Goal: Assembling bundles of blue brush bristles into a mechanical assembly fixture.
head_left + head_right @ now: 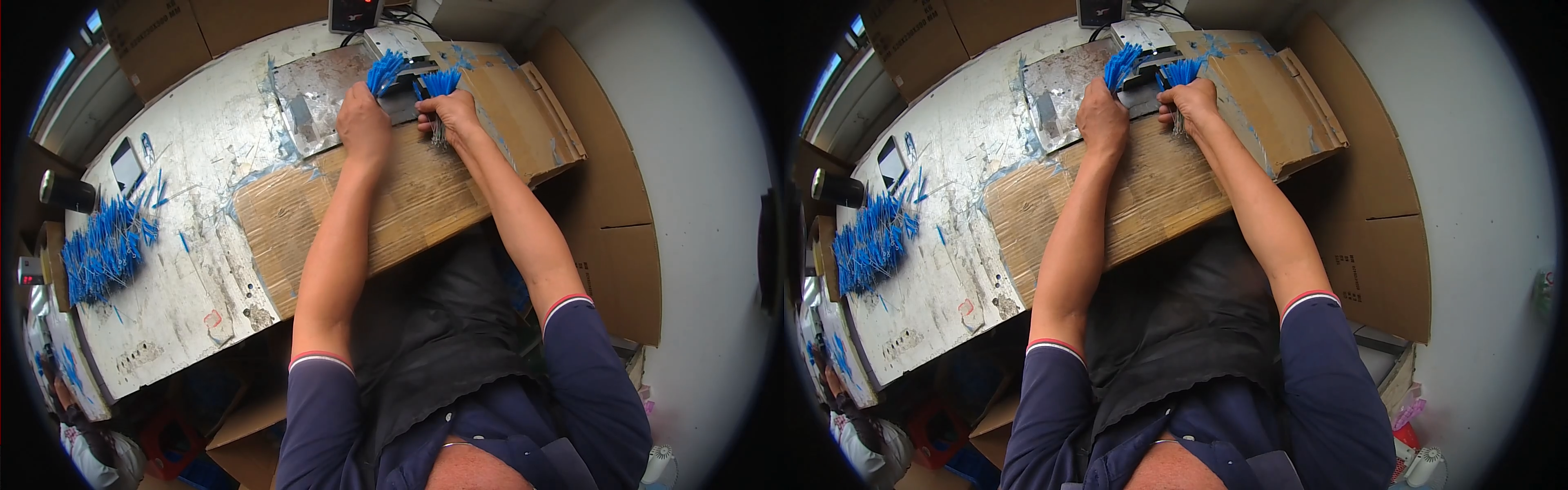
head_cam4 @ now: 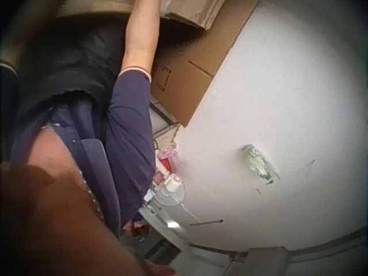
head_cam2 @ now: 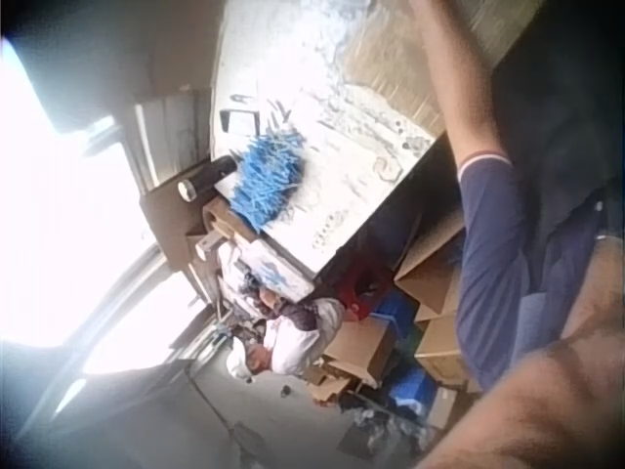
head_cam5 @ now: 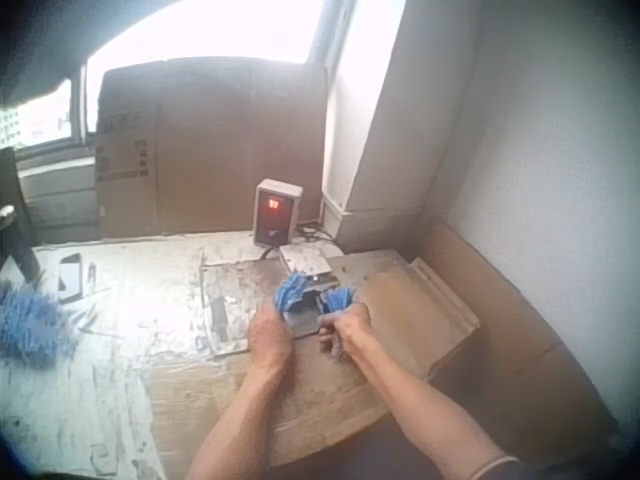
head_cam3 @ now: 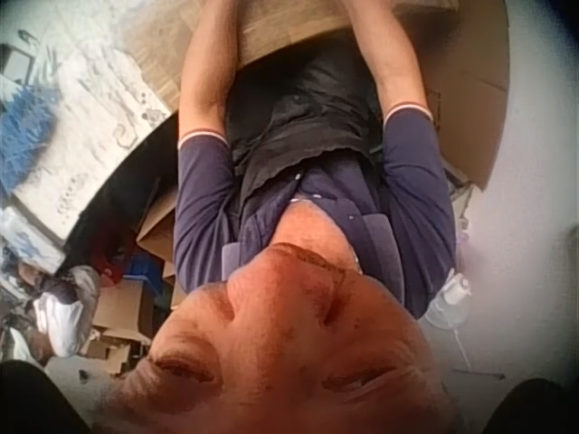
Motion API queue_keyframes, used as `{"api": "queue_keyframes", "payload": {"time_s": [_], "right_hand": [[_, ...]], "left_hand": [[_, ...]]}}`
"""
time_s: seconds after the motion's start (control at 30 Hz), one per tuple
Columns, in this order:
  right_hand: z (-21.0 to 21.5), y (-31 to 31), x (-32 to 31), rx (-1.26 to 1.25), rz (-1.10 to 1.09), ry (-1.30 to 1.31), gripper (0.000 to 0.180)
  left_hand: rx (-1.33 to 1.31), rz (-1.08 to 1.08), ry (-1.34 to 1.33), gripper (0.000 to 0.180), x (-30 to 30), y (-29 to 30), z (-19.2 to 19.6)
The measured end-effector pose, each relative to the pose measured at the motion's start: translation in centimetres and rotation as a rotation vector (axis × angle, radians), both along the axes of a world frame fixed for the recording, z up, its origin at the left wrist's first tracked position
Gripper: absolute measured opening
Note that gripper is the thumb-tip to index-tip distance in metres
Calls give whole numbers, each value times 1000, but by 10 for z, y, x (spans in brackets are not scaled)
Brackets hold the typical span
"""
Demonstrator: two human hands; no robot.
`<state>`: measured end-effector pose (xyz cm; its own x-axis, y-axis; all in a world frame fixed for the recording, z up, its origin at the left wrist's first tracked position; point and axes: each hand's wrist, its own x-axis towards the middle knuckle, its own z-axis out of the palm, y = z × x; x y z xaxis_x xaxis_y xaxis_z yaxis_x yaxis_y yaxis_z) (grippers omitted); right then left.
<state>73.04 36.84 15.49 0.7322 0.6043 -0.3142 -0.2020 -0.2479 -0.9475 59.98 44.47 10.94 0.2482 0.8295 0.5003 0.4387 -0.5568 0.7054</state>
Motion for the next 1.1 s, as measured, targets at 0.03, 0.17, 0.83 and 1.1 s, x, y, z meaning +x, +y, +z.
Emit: {"api": "queue_keyframes", "payload": {"time_s": [0.03, 0.17, 0.83, 1.1], "right_hand": [[-1, 3, 2, -18, -11, -18, 10], [-1, 14, 5, -71, -46, -68, 10], [-13, -16, 0, 367, -15, 180, 15], [-12, -20, -1, 321, -21, 197, 11]], "left_hand": [[28, 8, -17, 12, 0, 0, 0], [64, 4, -50, 10, 1, 1, -1], [54, -63, -16, 15, 2, 3, -2], [85, -86, -9, 17, 0, 1, 0]]}}
